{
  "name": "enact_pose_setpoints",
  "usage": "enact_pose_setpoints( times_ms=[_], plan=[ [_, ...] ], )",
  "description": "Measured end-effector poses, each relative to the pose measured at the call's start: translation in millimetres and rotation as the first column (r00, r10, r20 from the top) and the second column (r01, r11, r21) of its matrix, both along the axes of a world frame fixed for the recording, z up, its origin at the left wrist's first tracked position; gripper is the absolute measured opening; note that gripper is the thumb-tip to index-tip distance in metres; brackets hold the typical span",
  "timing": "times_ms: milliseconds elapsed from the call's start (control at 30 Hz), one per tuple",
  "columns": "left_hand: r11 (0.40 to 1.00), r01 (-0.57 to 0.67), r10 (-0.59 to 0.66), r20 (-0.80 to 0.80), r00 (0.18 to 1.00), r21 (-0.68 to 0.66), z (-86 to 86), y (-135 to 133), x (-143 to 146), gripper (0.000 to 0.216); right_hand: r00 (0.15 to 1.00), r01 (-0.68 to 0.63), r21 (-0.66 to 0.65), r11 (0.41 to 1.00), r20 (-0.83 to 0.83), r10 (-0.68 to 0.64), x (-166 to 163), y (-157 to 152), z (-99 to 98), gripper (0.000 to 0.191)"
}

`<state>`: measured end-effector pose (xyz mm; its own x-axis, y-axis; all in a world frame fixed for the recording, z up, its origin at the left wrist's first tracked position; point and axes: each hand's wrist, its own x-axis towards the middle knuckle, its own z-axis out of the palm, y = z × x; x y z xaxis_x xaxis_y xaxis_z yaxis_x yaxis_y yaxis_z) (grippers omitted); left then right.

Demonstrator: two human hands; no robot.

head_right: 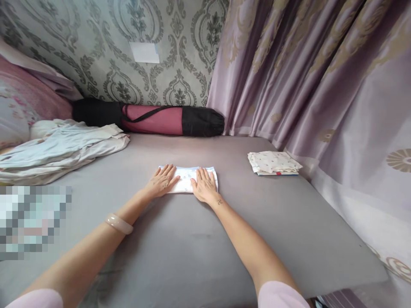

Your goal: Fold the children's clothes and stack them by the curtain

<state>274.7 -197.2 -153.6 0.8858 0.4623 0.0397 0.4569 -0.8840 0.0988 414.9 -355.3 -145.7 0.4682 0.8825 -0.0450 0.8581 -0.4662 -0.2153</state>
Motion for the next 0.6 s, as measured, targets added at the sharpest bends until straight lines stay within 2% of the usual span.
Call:
enact_pose_setpoints(
  times_ms=[200, 300, 433, 600],
  plan=[
    [0.997, -0.032, 0.033, 0.019, 0.999, -0.068, 8.1, 19.5, 0.1, 0.048, 0.997, 0.061, 0.006, 0.998, 0.051, -0.061, 20.3, 4.9, 5.8, 0.056],
    [0.977, -0.078, 0.085, 0.031, 0.996, -0.199, 18.4, 34.0, 8.5, 0.038, 0.996, 0.047, 0.011, 0.999, 0.074, -0.048, 36.3, 9.0, 14.7, 0.044],
    [0.915, -0.176, 0.184, -0.012, 0.983, -0.363, 30.6, 53.6, 25.8, 0.032, 0.996, 0.058, -0.048, 0.997, -0.061, -0.061, 58.7, 18.4, 28.5, 0.035],
    [0.838, -0.15, 0.158, -0.031, 0.987, -0.525, 40.4, 65.2, 33.8, 0.028, 0.976, 0.056, -0.101, 0.993, -0.206, -0.076, 74.8, 25.4, 43.4, 0.036]
  ],
)
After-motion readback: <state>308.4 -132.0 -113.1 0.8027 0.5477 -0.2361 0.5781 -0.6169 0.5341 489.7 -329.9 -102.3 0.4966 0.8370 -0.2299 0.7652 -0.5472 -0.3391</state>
